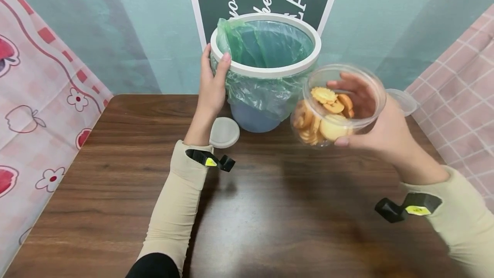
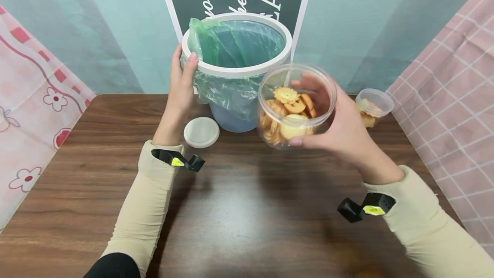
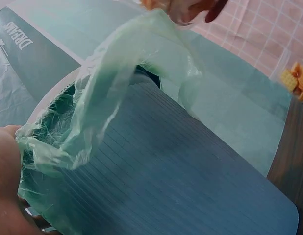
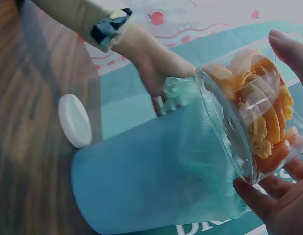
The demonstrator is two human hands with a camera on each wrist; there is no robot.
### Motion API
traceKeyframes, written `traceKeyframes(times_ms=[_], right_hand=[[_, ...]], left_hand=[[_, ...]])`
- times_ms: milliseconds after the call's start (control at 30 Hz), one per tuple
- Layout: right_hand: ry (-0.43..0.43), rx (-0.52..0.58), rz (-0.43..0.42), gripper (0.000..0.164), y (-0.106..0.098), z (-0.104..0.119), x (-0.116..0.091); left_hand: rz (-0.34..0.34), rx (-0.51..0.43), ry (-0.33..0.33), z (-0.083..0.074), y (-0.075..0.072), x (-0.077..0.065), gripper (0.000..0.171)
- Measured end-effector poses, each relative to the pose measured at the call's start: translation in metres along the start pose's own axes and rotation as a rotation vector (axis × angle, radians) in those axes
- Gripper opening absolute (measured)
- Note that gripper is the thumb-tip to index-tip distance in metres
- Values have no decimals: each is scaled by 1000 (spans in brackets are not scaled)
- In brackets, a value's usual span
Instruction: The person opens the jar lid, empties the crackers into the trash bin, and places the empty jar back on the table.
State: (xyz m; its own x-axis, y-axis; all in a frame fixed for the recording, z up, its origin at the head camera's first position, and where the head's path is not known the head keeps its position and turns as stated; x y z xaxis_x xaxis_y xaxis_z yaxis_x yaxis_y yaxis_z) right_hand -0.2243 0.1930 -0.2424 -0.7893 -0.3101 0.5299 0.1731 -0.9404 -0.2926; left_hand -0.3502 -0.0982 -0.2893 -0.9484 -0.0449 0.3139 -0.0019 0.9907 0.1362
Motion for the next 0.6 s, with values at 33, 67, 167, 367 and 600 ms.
traceKeyframes(times_ms=[33,67,167,367,600], right_hand=[[17,-8,-15,104,-4,1,4],[28,-6,-26,103,-7,3,8],[54,-23,-68,99,-19,6,22],[125,-344,-134,92,-43,15,55],[249,-622,-179,90,-67,19,82]], left_hand=[[0,2,-1,-1,0,0,77],[1,3,1,-1,-1,0,77],[-2,11,-2,-2,-1,0,77],[-11,16,-2,-2,-2,1,77],[-7,14,2,0,0,1,79]])
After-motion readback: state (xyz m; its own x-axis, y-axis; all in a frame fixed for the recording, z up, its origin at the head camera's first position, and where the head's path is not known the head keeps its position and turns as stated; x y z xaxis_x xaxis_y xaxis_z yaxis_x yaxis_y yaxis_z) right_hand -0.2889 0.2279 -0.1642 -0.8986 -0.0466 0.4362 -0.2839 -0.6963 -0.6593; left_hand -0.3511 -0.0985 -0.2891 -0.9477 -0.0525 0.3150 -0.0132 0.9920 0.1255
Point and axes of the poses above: each hand's wrist, its own x-axis towards the middle knuckle, its own y-axis out of the palm, z = x × y, the point moved 8 cm from there along x, towards the middle knuckle, and after that the axes turned 12 degrees about -x, right-handed, at the moved point
